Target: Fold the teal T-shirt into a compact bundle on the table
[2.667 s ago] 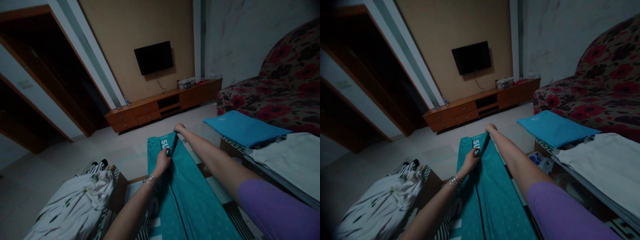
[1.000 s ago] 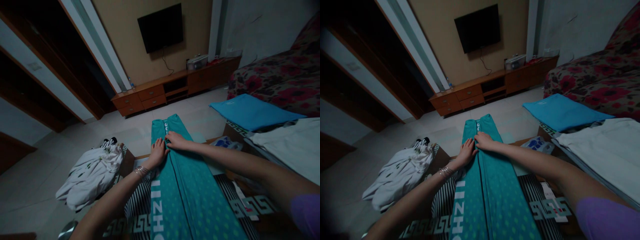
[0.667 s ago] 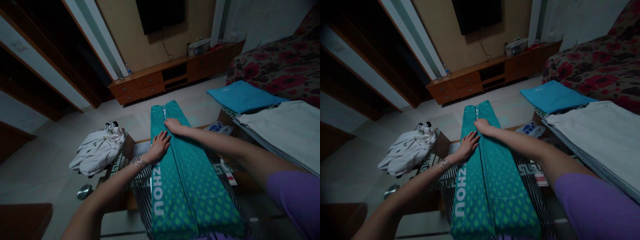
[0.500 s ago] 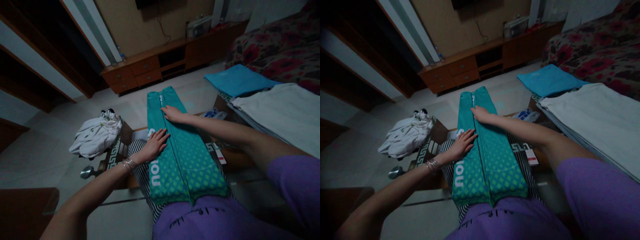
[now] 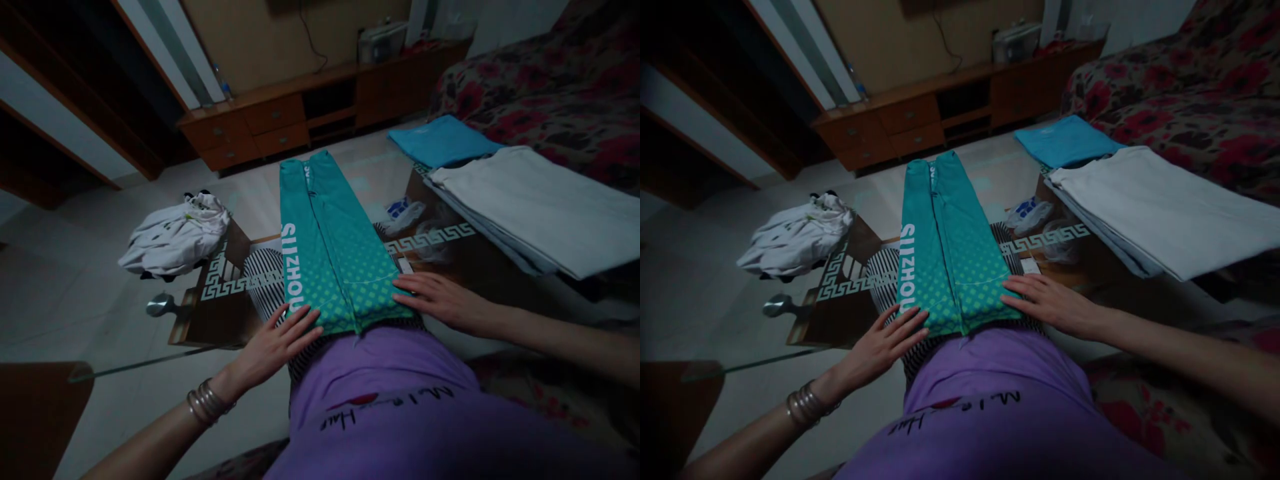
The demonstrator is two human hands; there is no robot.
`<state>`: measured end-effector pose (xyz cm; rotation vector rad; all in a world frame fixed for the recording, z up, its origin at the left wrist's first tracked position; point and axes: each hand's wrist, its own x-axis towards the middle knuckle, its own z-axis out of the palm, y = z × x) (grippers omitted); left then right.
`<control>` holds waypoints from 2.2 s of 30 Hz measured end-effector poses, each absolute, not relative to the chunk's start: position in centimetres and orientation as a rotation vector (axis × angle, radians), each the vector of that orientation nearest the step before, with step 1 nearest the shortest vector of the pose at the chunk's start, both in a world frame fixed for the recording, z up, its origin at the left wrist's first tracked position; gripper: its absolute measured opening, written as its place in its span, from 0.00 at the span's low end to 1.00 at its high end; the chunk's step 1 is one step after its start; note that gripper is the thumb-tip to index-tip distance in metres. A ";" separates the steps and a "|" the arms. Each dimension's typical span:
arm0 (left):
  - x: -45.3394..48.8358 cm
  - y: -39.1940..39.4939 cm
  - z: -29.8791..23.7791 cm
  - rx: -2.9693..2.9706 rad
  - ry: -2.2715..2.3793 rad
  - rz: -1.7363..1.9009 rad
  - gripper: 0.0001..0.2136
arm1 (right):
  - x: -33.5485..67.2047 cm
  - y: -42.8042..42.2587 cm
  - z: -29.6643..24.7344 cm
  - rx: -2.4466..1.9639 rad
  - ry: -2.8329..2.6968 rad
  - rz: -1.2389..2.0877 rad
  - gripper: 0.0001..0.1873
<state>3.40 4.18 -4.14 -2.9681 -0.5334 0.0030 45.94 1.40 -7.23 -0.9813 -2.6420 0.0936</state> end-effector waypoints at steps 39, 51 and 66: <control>4.3 2.8 -7.5 -2.643 -0.554 -0.529 0.19 | 35.4 0.1 -9.7 -0.608 -2.459 -0.515 0.22; 4.4 2.4 -7.3 -2.649 -0.500 -0.325 0.22 | 32.7 1.7 -11.5 -0.717 -2.384 -0.810 0.22; 5.4 1.9 -4.7 -2.906 -0.640 -0.904 0.14 | 33.7 0.1 -5.6 -0.712 -2.469 -0.423 0.10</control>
